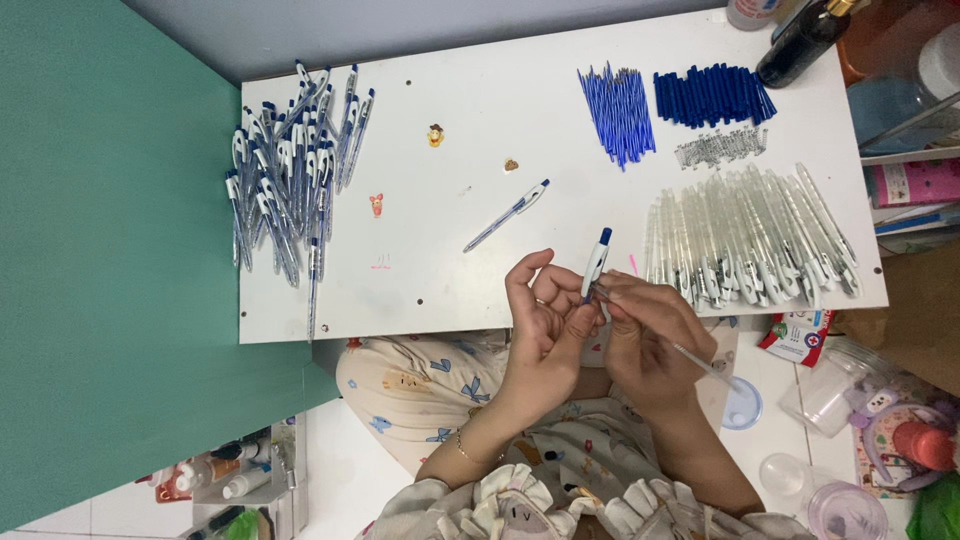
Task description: The person sits on the floor and repeatedly disassembles blue ballpoint pens. They use a thin metal tool to push out the ink cartridges from the pen bodies and place the components into separate piles on the white table.
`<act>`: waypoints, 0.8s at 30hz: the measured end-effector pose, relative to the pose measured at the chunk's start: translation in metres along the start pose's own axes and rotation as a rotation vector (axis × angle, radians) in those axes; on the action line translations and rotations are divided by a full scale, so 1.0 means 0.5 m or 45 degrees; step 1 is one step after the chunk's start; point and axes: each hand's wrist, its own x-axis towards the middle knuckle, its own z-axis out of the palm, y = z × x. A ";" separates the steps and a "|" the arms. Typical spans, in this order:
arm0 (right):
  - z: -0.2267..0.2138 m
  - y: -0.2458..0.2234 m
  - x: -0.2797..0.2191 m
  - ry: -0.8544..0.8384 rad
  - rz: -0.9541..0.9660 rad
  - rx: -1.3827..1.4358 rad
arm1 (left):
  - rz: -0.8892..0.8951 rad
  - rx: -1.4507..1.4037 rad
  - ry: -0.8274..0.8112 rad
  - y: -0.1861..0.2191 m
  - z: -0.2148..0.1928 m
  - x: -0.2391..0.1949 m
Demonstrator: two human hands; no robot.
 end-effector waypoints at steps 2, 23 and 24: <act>-0.023 0.007 -0.005 0.008 0.177 0.195 | 0.017 0.049 0.015 0.012 -0.003 0.000; -0.158 0.057 0.029 -0.238 0.698 -0.008 | 0.150 0.923 -0.448 0.101 -0.032 -0.006; -0.179 0.074 0.022 -0.176 0.751 -0.120 | 0.240 1.018 -0.441 0.097 -0.040 -0.008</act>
